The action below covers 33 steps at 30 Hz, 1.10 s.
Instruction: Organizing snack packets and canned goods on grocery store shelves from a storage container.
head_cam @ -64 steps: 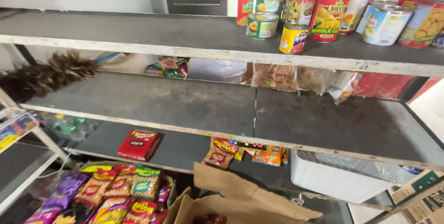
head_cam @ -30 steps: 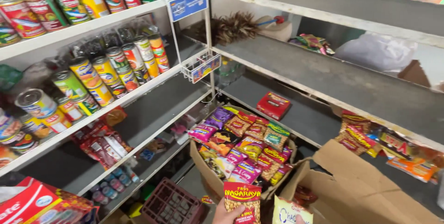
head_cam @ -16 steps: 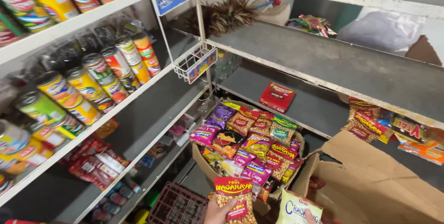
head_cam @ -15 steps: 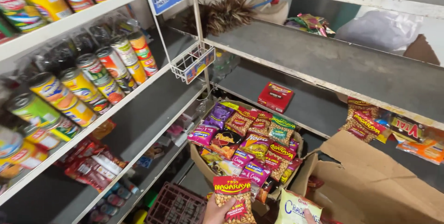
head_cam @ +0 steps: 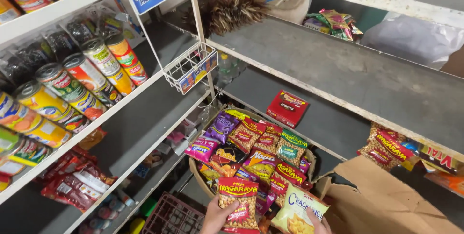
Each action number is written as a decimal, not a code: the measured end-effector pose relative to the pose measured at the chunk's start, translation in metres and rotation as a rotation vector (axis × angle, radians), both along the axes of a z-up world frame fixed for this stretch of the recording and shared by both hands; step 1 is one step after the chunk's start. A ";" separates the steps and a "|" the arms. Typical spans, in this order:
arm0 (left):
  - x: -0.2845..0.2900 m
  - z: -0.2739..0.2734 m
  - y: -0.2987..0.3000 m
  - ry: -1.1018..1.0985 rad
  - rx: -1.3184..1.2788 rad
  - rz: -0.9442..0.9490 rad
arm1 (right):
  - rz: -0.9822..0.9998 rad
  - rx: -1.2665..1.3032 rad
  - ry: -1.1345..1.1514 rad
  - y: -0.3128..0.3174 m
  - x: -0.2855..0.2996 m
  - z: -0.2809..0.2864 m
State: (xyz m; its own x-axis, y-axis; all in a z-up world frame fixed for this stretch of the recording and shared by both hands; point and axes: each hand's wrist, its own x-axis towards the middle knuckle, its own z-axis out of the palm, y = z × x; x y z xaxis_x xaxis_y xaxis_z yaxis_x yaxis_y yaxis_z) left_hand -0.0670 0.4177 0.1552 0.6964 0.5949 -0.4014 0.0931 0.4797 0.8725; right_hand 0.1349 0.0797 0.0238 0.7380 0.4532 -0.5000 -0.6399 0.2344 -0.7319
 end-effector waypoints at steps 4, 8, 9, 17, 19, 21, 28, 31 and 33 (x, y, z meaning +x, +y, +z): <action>0.019 0.002 0.012 -0.057 -0.002 -0.044 | -0.099 -0.100 0.056 0.068 0.048 0.054; 0.036 0.008 0.029 -0.012 0.028 -0.104 | -0.169 -0.176 0.033 0.098 0.054 0.063; 0.037 0.012 0.030 -0.001 0.022 -0.121 | -0.186 -0.183 0.045 0.099 0.051 0.050; 0.092 0.033 0.076 0.069 0.067 -0.305 | -0.277 -0.680 -0.490 0.151 0.077 -0.008; 0.095 0.030 0.087 0.098 0.118 -0.335 | -0.247 -0.836 -0.462 0.159 0.065 0.013; 0.099 0.028 0.096 0.124 0.172 -0.373 | -0.222 -0.991 -0.427 0.167 0.054 0.024; 0.113 0.010 0.110 0.069 0.122 -0.421 | -0.255 -1.375 -1.095 0.193 0.012 0.103; 0.116 0.012 0.106 0.082 0.108 -0.428 | -0.030 -1.403 -1.307 0.201 -0.002 0.110; 0.125 0.009 0.105 0.104 0.117 -0.437 | 0.103 -1.429 -1.354 0.208 -0.001 0.117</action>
State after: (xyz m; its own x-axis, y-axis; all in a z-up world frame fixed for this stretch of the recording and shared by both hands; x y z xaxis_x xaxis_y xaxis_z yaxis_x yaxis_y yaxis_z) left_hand 0.0585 0.5231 0.1644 0.8516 0.2998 -0.4300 0.3548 0.2744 0.8938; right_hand 0.1334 0.2877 0.1405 0.8856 0.3576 0.2963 0.4345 -0.8634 -0.2564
